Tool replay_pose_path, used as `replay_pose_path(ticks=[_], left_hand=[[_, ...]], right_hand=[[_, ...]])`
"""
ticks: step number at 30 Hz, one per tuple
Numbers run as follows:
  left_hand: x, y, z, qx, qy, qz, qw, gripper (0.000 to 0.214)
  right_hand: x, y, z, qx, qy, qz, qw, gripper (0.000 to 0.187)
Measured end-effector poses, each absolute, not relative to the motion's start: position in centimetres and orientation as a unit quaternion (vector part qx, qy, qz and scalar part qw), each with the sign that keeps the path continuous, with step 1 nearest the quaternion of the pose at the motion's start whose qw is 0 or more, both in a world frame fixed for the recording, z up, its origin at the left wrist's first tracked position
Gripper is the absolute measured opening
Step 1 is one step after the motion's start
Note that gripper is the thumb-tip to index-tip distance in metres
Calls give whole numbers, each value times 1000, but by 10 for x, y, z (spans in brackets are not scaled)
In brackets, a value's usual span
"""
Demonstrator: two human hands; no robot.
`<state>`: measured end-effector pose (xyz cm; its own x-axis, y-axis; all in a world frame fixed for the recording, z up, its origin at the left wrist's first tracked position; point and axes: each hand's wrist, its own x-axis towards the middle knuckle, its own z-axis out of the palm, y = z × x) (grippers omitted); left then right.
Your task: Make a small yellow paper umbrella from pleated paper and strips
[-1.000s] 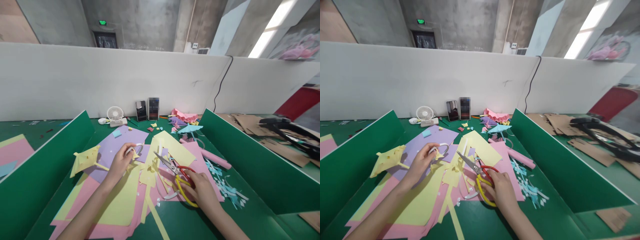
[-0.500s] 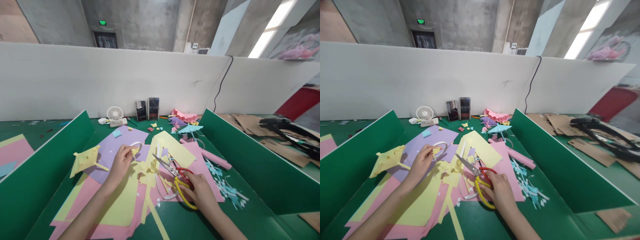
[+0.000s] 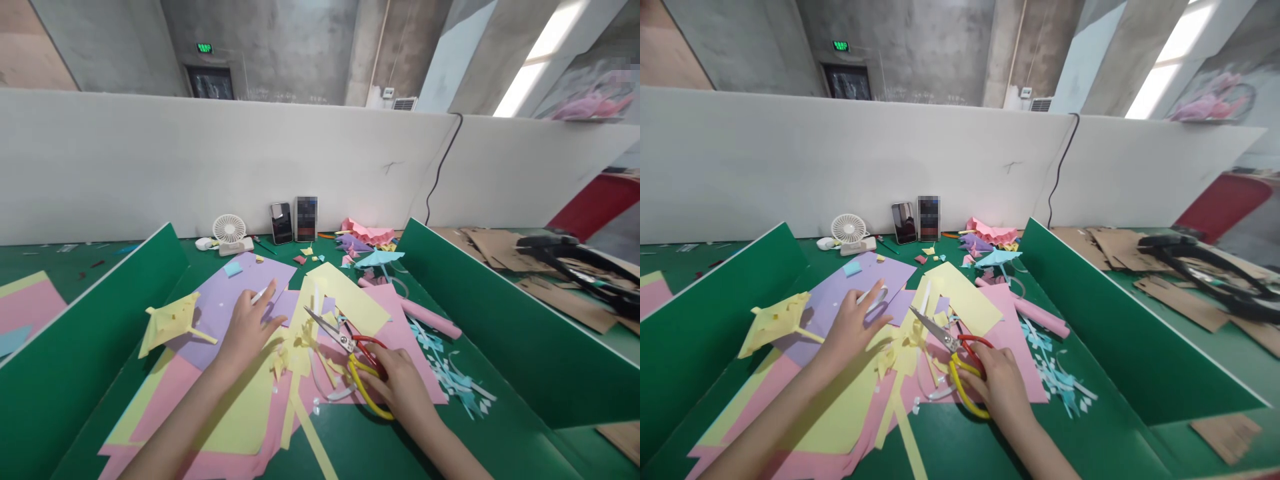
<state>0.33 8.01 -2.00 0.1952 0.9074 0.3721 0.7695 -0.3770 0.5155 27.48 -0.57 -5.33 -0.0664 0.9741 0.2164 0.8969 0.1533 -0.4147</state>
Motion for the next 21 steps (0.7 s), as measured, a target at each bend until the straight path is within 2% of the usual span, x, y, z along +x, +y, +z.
replay_pose_path(ticks=[5,10,14,17,21], left_hand=[[-2,86,-29,765,564,306,45,46],[-6,92,-34,765,562,307,69,35],[-5,89,-24,744,559,336,145,31],[2,80,-9,738,528,334,257,35],[17,63,2,719,479,322,387,24]], right_hand=[[276,-6,-55,-634,-736,52,230,29],[275,-8,-49,-606,-760,16,232,26],[273,-7,-44,-579,-791,-6,198,29],[271,-6,-45,-553,-812,-29,182,31],[267,-6,-48,-537,-824,-37,175,33]])
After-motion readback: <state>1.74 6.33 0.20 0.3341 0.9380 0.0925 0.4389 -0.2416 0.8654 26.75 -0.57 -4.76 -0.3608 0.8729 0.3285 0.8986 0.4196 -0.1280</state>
